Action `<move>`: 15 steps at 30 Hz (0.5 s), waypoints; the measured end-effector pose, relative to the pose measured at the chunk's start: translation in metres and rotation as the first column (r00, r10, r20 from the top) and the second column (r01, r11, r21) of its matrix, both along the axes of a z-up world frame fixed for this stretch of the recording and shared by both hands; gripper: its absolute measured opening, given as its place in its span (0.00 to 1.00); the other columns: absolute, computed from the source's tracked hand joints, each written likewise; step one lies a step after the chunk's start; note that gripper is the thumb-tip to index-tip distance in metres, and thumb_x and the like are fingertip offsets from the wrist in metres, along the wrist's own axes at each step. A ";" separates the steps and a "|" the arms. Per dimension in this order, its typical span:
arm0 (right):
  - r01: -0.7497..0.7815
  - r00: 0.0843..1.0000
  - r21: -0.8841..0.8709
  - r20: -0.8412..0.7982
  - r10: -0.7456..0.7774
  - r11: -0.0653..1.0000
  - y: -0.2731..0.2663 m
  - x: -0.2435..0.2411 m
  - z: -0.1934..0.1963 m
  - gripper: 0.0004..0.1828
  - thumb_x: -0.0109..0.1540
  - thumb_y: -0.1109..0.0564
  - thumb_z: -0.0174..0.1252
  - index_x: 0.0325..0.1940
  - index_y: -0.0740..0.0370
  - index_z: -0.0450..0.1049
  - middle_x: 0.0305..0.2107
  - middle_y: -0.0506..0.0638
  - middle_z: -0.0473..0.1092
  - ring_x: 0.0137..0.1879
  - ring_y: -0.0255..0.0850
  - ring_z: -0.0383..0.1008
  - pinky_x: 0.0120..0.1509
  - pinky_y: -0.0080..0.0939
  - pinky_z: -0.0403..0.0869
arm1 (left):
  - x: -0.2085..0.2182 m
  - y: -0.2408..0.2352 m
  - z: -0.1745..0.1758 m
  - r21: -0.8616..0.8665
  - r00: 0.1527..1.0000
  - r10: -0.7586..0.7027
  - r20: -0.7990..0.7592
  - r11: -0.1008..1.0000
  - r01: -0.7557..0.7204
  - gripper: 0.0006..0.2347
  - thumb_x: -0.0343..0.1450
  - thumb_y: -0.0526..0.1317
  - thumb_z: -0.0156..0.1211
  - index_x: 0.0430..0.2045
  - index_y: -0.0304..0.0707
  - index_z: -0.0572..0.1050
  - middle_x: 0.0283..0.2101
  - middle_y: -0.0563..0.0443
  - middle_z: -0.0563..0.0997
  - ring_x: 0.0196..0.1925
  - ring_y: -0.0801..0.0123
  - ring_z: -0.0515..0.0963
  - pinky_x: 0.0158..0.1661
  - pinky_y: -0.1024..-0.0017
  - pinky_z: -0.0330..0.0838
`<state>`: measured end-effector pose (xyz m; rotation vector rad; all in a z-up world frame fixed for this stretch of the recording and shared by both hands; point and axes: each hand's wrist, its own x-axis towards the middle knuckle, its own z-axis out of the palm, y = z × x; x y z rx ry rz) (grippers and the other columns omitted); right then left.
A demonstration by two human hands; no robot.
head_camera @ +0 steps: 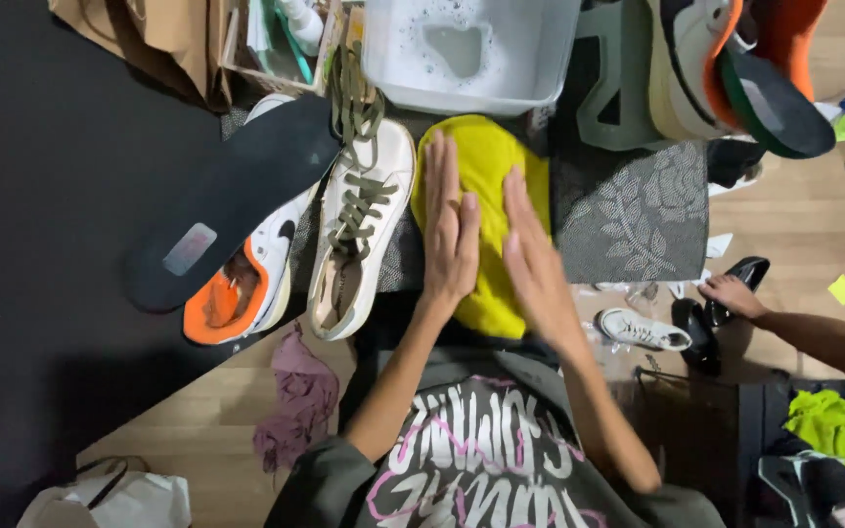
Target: The person scrubs a white sneaker with a pink brush dipped in soapy water, then wipes the shoe with a yellow cloth. The person repeatedly scrubs and wipes different parts of the shoe, including the sole and upper, while holding it in their left hand.
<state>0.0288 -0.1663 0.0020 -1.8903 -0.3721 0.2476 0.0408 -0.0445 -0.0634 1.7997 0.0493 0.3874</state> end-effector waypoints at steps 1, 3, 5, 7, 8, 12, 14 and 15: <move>-0.010 1.000 -0.034 -0.020 0.010 0.999 -0.002 -0.009 0.003 0.38 0.72 0.36 0.28 0.81 0.60 0.43 0.78 0.63 0.36 0.81 0.64 0.36 0.80 0.71 0.44 | 0.008 0.002 -0.005 0.024 1.000 -0.012 -0.023 1.000 0.012 0.27 0.83 0.54 0.29 0.77 0.40 0.46 0.81 0.42 0.42 0.82 0.50 0.37 0.77 0.54 0.30; -0.020 0.999 -0.075 -0.049 0.017 0.997 -0.005 -0.015 0.002 0.42 0.71 0.32 0.25 0.80 0.61 0.44 0.78 0.61 0.36 0.82 0.62 0.34 0.79 0.71 0.44 | 0.010 0.003 -0.005 0.040 0.998 -0.025 -0.056 0.999 0.027 0.28 0.82 0.54 0.30 0.77 0.38 0.44 0.80 0.39 0.39 0.83 0.48 0.35 0.77 0.53 0.29; -0.102 0.994 -0.102 0.018 0.104 0.989 -0.007 -0.006 -0.008 0.40 0.72 0.33 0.26 0.82 0.57 0.40 0.79 0.56 0.32 0.82 0.60 0.29 0.80 0.70 0.44 | 0.004 0.004 0.005 0.112 0.994 -0.082 -0.076 0.990 0.090 0.30 0.81 0.56 0.26 0.77 0.38 0.42 0.81 0.40 0.36 0.83 0.49 0.32 0.77 0.54 0.25; -0.109 0.992 -0.115 0.049 0.115 0.987 -0.004 0.014 -0.016 0.41 0.72 0.32 0.26 0.82 0.60 0.40 0.79 0.59 0.32 0.81 0.63 0.30 0.80 0.70 0.44 | -0.026 -0.007 0.012 0.162 0.987 -0.114 -0.111 0.978 0.131 0.29 0.82 0.54 0.26 0.77 0.38 0.42 0.81 0.41 0.37 0.82 0.51 0.33 0.76 0.54 0.24; -0.115 0.989 -0.130 0.079 0.126 0.985 -0.001 0.023 -0.021 0.43 0.72 0.32 0.26 0.82 0.62 0.40 0.78 0.63 0.33 0.81 0.66 0.30 0.80 0.71 0.43 | -0.042 -0.011 0.015 0.207 0.978 -0.144 -0.149 0.963 0.173 0.27 0.82 0.52 0.26 0.77 0.38 0.42 0.80 0.41 0.38 0.82 0.52 0.34 0.75 0.54 0.23; -0.116 0.989 -0.154 0.069 0.128 0.981 -0.007 0.015 -0.018 0.41 0.73 0.34 0.25 0.82 0.62 0.38 0.78 0.63 0.31 0.79 0.72 0.30 0.78 0.75 0.44 | -0.039 -0.002 0.014 0.240 0.969 -0.189 -0.160 0.944 0.224 0.29 0.81 0.53 0.22 0.77 0.37 0.41 0.81 0.43 0.37 0.82 0.56 0.33 0.75 0.56 0.24; -0.146 0.984 -0.244 0.066 0.167 0.959 -0.014 0.003 -0.018 0.41 0.71 0.33 0.19 0.83 0.57 0.37 0.79 0.55 0.31 0.81 0.66 0.30 0.79 0.68 0.46 | -0.019 0.009 0.006 0.308 0.972 -0.188 -0.138 0.925 0.223 0.31 0.80 0.58 0.13 0.77 0.40 0.39 0.81 0.45 0.33 0.82 0.55 0.31 0.76 0.54 0.27; -0.154 0.982 -0.244 0.066 0.174 0.958 -0.015 -0.005 -0.010 0.41 0.71 0.33 0.19 0.83 0.57 0.37 0.79 0.55 0.31 0.81 0.66 0.30 0.79 0.68 0.46 | -0.009 0.013 0.004 0.308 0.974 -0.181 -0.139 0.927 0.216 0.31 0.80 0.58 0.13 0.77 0.40 0.39 0.81 0.45 0.33 0.82 0.55 0.31 0.76 0.54 0.27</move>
